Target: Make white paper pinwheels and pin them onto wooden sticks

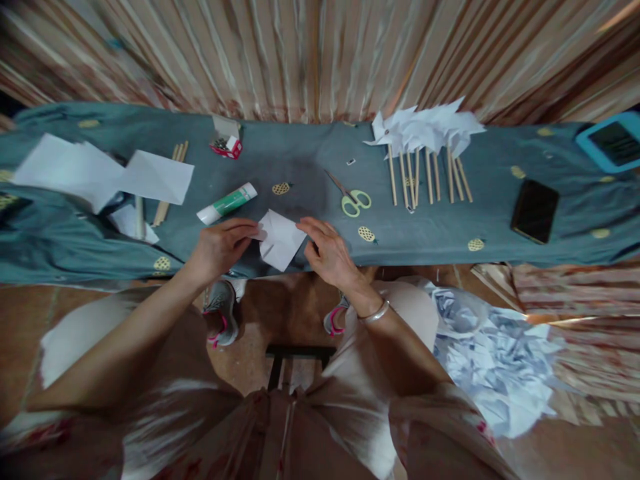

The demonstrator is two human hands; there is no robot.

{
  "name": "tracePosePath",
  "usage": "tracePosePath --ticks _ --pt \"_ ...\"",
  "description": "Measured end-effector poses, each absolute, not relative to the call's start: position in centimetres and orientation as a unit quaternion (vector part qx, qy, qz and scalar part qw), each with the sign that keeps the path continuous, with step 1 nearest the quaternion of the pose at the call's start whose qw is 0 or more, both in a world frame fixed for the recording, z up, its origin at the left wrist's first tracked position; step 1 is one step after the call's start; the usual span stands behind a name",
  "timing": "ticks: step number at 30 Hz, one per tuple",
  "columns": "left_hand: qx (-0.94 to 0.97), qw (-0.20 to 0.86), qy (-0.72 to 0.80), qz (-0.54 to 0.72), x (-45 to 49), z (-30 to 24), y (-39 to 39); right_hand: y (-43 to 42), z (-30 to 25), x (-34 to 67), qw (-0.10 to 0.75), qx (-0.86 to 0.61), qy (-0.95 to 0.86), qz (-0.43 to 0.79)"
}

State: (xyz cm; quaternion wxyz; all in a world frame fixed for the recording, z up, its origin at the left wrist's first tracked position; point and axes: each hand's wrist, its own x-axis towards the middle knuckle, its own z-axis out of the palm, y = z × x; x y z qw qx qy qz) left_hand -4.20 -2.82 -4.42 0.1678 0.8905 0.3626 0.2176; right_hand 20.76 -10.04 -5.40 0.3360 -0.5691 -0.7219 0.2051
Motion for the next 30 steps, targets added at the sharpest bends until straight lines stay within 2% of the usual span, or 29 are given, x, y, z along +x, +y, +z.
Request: tracePosePath --ticks 6,12,23,27,30 --pt "0.858 0.244 0.362 0.270 -4.0 -4.8 -2.6 -10.4 -5.3 20.7 0.316 -0.563 -0.736 0.204" --pt "0.843 0.259 0.367 0.296 -3.7 -5.5 -1.9 -10.6 -5.3 20.6 0.301 -0.548 -0.748 0.221" --pt "0.861 0.188 0.380 0.281 -3.8 -4.2 -2.4 -10.9 -5.5 20.4 0.284 -0.547 -0.760 0.205" --pt "0.882 0.121 0.347 0.296 -3.7 -3.4 -4.1 -10.9 -5.6 20.0 0.285 -0.534 -0.774 0.188" --pt "0.910 0.111 0.307 0.256 -3.1 -3.6 -5.6 -11.0 -5.8 19.8 0.287 -0.530 -0.778 0.175"
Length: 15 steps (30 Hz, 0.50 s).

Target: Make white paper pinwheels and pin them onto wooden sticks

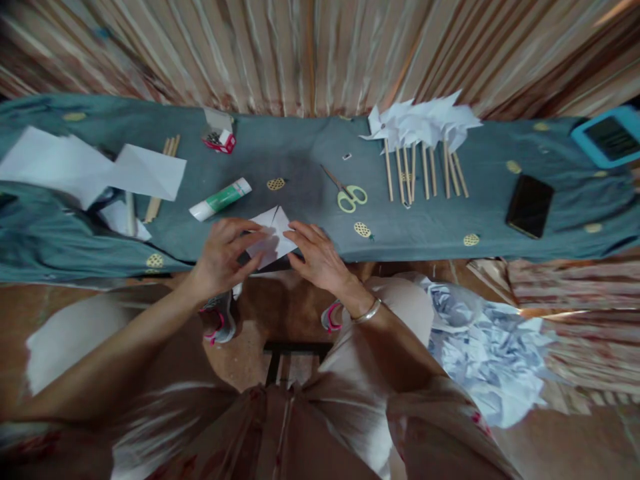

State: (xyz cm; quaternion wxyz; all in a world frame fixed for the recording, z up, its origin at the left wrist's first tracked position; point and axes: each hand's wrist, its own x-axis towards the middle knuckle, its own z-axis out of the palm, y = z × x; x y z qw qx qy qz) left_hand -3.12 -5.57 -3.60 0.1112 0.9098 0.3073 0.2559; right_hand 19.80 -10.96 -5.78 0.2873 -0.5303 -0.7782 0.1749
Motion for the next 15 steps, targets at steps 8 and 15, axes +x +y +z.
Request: tracePosePath --ticks 8,15 --pt "0.945 0.061 0.262 0.185 -2.0 -4.8 -6.5 -11.0 -5.9 19.6 0.290 -0.527 -0.783 0.160" --pt "0.931 0.099 0.279 0.214 -2.8 -4.1 -6.2 -11.0 -5.9 19.9 0.291 -0.515 -0.794 0.142"
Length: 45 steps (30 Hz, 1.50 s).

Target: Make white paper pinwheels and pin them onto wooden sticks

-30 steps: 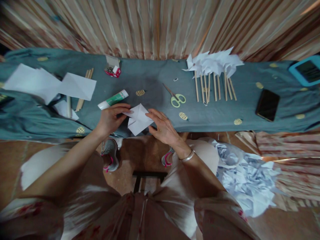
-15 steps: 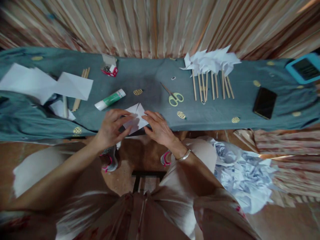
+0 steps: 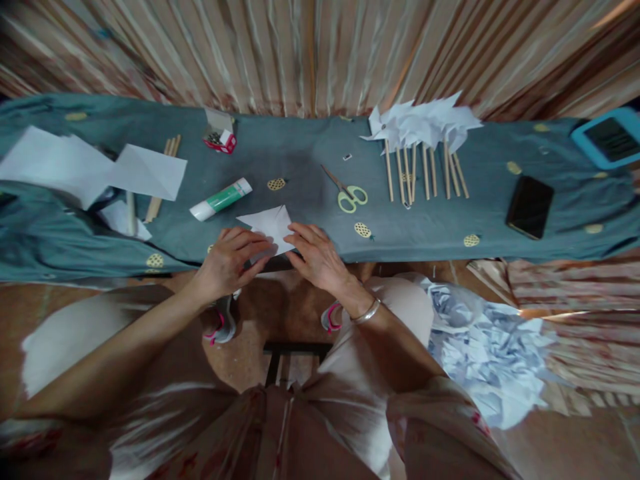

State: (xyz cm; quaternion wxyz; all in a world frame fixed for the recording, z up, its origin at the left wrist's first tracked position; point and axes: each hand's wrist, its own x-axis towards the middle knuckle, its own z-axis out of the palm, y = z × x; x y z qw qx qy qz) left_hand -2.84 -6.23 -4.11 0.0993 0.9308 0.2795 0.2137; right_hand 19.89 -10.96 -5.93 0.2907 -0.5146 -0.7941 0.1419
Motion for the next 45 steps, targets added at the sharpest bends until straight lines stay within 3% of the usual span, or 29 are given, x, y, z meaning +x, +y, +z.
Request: tracePosePath --ticks 14,24,38,45 --pt "0.916 0.124 0.316 0.214 -3.7 -3.8 -5.6 -11.3 -5.4 15.3 0.204 -0.500 -0.841 0.036" --pt "0.932 0.114 0.277 0.206 -3.2 -3.7 -7.1 -11.9 -6.3 18.0 0.292 -0.529 -0.794 0.067" --pt "0.940 0.084 0.258 0.208 -2.4 -4.1 -7.2 -10.9 -5.7 18.3 0.352 -0.568 -0.717 0.198" --pt "0.945 0.060 0.241 0.213 -2.4 -4.2 -7.5 -10.3 -5.8 18.0 0.374 -0.580 -0.696 0.198"
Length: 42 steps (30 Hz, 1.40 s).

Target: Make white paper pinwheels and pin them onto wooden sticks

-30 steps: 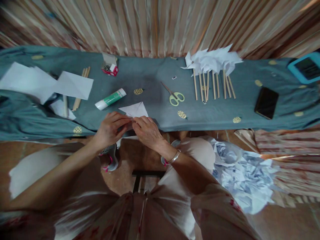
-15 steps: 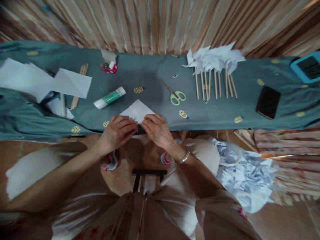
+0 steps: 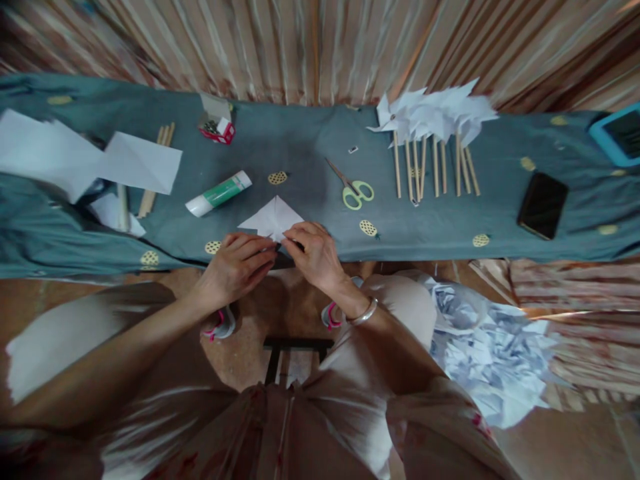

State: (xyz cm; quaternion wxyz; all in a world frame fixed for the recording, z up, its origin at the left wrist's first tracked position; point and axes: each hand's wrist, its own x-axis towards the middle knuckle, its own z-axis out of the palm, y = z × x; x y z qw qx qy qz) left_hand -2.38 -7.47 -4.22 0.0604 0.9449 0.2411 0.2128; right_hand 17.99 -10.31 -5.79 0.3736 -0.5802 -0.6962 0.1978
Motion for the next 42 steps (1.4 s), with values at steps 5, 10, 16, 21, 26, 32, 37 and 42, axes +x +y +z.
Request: tracePosePath --ticks 5,10,16,21,26,32,37,42 --pt "0.946 0.050 0.218 0.235 -2.40 -4.31 -7.66 -10.23 -5.75 17.65 0.374 -0.607 -0.664 0.225" --pt "0.946 0.082 0.221 0.221 -2.49 -4.32 -7.88 -10.17 -5.62 17.74 0.358 -0.588 -0.687 0.233" --pt "0.943 0.116 0.239 0.199 -2.52 -4.68 -7.97 -10.14 -5.52 17.96 0.334 -0.548 -0.733 0.228" --pt "0.942 0.136 0.231 0.202 -2.47 -4.90 -7.94 -10.09 -5.53 17.64 0.353 -0.592 -0.682 0.246" --pt "0.940 0.133 0.244 0.197 -2.40 -4.84 -7.98 -10.02 -5.51 17.40 0.362 -0.608 -0.660 0.252" --pt "0.940 0.129 0.256 0.183 -2.45 -4.68 -8.03 -9.78 -5.76 17.42 0.353 -0.602 -0.679 0.229" --pt "0.946 0.087 0.257 0.176 -2.44 -4.49 -8.04 -9.56 -5.87 17.20 0.343 -0.597 -0.695 0.207" --pt "0.946 0.085 0.253 0.185 -2.46 -4.48 -8.05 -9.45 -5.83 17.02 0.339 -0.601 -0.696 0.200"
